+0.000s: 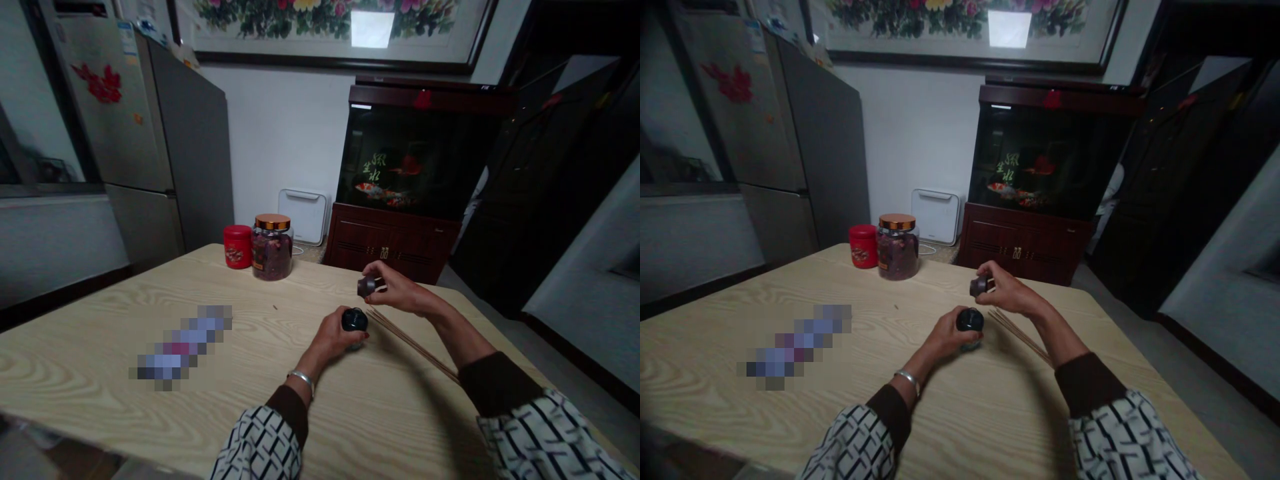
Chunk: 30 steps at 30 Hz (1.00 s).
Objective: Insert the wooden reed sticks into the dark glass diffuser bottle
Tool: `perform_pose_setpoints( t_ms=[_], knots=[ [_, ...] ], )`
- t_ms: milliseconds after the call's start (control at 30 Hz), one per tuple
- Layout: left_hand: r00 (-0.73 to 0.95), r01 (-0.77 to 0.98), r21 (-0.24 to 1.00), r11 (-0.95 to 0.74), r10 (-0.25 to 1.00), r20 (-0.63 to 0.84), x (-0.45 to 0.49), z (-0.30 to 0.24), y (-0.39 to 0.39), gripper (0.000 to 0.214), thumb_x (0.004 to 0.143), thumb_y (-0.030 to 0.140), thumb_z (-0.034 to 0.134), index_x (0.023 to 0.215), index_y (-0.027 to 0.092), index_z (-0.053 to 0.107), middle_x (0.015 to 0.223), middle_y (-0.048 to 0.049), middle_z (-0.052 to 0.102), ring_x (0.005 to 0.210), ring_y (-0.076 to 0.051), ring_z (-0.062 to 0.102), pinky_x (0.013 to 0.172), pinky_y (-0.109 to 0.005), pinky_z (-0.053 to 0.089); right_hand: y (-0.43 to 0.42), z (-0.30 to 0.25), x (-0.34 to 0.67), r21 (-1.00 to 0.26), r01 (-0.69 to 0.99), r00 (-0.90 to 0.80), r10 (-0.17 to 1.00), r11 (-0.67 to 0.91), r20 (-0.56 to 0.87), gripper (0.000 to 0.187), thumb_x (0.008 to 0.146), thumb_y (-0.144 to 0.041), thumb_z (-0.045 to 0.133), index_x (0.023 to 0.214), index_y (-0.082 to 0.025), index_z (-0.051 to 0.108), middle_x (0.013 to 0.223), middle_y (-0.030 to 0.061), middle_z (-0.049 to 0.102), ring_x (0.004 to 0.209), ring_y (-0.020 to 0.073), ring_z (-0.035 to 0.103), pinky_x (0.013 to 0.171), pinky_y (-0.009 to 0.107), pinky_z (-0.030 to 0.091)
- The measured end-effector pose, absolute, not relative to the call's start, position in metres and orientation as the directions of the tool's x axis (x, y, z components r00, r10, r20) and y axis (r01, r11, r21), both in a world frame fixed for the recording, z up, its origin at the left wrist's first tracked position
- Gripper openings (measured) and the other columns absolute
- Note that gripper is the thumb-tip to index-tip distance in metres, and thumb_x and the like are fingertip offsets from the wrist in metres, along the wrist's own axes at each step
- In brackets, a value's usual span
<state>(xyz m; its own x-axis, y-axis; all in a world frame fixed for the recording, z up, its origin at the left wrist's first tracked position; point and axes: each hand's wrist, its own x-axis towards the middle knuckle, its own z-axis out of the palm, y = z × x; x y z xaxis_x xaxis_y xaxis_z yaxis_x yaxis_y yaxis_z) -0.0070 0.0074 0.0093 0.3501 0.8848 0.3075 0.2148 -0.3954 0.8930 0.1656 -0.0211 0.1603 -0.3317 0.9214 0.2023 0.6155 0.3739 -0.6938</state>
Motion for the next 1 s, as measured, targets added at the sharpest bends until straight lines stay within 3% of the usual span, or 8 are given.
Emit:
perform_pose_setpoints(
  t_ms=[100,233,400,567,633,733,867,1000],
  knots=[
    [0.348,0.208,0.901,-0.382,0.889,0.296,-0.007,0.009,0.007,0.061,0.06,0.043,0.083,0.111,0.016,0.064,0.094,-0.0066,0.07,0.085,-0.021,0.063,0.075,-0.028,0.048,-0.054,0.128,0.181,-0.84,0.449,-0.177,0.951,0.306,0.251,0.059,0.069,-0.029,0.071,0.121,-0.023,0.043,0.107,0.0054,0.06,0.093,0.0193,0.061,0.08,0.034,0.048],
    [0.347,0.197,0.9,-0.39,0.886,0.308,-0.006,0.007,0.008,0.063,0.06,0.044,0.083,0.112,0.015,0.064,0.095,-0.0075,0.07,0.086,-0.021,0.063,0.075,-0.028,0.049,-0.098,0.059,0.186,-0.879,0.417,-0.067,0.972,0.233,0.226,0.046,0.073,-0.033,0.069,0.111,-0.023,0.046,0.104,0.0054,0.06,0.094,0.0208,0.06,0.081,0.034,0.048],
    [0.354,0.178,0.898,-0.402,0.878,0.323,-0.006,0.008,0.007,0.06,0.062,0.042,0.082,0.113,0.016,0.063,0.097,-0.007,0.07,0.089,-0.022,0.064,0.078,-0.031,0.049,-0.128,0.011,0.173,-0.785,0.586,-0.006,0.971,0.198,0.24,0.041,0.075,-0.028,0.064,0.111,-0.023,0.046,0.098,0.0022,0.06,0.088,0.0189,0.058,0.081,0.033,0.046],
    [0.34,0.175,0.907,-0.384,0.888,0.31,-0.005,0.009,0.007,0.061,0.061,0.04,0.083,0.112,0.015,0.063,0.097,-0.0078,0.07,0.09,-0.024,0.064,0.082,-0.035,0.051,-0.125,0.016,0.183,-0.738,0.644,0.009,0.963,0.2,0.268,0.041,0.077,-0.035,0.065,0.113,-0.023,0.05,0.11,0.0048,0.06,0.102,0.0217,0.057,0.089,0.034,0.044],
    [0.333,0.169,0.91,-0.379,0.891,0.309,-0.004,0.008,0.007,0.062,0.061,0.04,0.084,0.113,0.015,0.063,0.098,-0.0081,0.07,0.091,-0.024,0.064,0.084,-0.036,0.051,-0.113,0.023,0.199,-0.728,0.665,0.074,0.956,0.165,0.284,0.032,0.084,-0.041,0.058,0.111,-0.023,0.052,0.103,0.0052,0.062,0.095,0.0212,0.059,0.083,0.033,0.046],
    [0.338,0.145,0.912,-0.383,0.886,0.318,-0.004,0.007,0.006,0.063,0.063,0.04,0.083,0.116,0.014,0.062,0.101,-0.0088,0.07,0.093,-0.024,0.064,0.086,-0.038,0.051,-0.091,0.03,0.228,-0.582,0.812,0.162,0.94,0.046,0.3,0.019,0.089,-0.037,0.05,0.098,-0.022,0.058,0.091,0.0053,0.063,0.081,0.0204,0.06,0.072,0.032,0.044],
    [0.357,0.101,0.928,-0.358,0.884,0.302,-0.005,0.006,0.006,0.063,0.064,0.038,0.083,0.117,0.012,0.061,0.102,-0.0103,0.069,0.093,-0.024,0.064,0.087,-0.039,0.051,-0.072,0.03,0.252,-0.289,0.948,0.215,0.941,-0.136,0.261,0.012,0.084,-0.027,0.056,0.092,-0.021,0.063,0.098,0.0083,0.064,0.093,0.0226,0.059,0.075,0.032,0.04],
    [0.383,0.103,0.934,-0.342,0.88,0.28,-0.004,0.006,0.007,0.059,0.064,0.037,0.083,0.114,0.012,0.062,0.101,-0.01,0.069,0.093,-0.023,0.064,0.087,-0.039,0.051,-0.069,0.023,0.256,-0.166,0.967,0.229,0.949,-0.195,0.216,0.014,0.087,-0.027,0.053,0.091,-0.021,0.065,0.096,0.0092,0.064,0.09,0.0223,0.06,0.073,0.031,0.039]
  ],
)
